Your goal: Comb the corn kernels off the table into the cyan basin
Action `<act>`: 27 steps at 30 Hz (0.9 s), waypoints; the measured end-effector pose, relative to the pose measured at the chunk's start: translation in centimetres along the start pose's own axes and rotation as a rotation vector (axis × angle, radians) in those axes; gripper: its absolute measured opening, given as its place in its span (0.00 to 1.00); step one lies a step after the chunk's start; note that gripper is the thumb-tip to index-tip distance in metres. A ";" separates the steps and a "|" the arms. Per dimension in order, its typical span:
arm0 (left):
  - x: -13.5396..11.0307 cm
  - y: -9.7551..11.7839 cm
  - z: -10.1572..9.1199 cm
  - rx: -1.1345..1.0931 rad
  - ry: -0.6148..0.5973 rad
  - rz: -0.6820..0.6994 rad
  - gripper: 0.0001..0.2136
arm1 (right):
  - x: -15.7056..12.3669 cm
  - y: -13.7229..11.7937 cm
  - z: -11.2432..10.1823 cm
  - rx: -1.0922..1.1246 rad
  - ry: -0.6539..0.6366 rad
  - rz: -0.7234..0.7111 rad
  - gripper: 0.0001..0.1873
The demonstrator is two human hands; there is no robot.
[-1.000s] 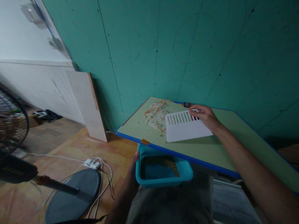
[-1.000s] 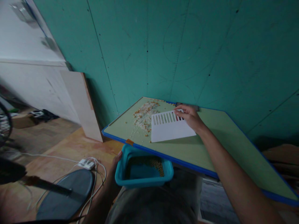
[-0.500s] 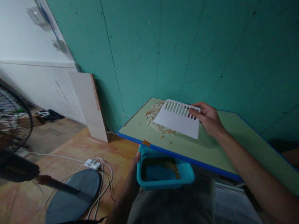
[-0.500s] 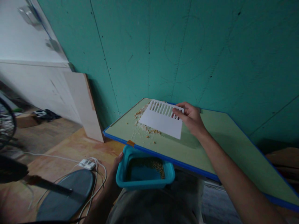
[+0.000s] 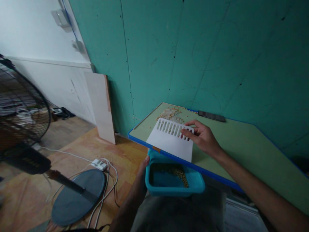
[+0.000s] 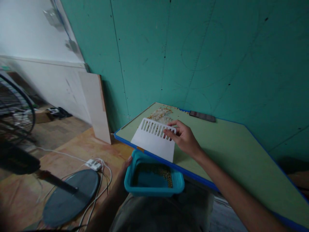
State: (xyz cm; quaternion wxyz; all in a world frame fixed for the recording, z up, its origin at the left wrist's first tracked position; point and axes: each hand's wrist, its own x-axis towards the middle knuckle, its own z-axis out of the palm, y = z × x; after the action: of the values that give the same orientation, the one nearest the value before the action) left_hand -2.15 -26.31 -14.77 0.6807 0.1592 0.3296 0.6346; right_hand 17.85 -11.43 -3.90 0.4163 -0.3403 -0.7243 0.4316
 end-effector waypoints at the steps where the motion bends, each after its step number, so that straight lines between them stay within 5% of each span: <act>1: 0.0 0.0 0.0 -0.006 0.005 -0.008 0.33 | -0.1 0.1 0.1 -0.003 -0.004 0.004 0.22; 14: 0.0 0.1 0.0 -0.001 0.014 0.012 0.28 | 1.8 1.7 0.2 -0.107 0.039 -0.054 0.22; 27: -0.2 0.7 -0.5 0.006 0.035 -0.028 0.31 | 7.2 3.8 -0.7 -0.338 0.160 -0.175 0.18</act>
State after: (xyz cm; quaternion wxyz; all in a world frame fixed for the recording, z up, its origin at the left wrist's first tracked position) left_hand -2.96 -26.48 -14.64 0.6831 0.1455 0.3457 0.6267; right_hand 15.95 -3.52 -4.88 0.4456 -0.3744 -0.7776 0.2379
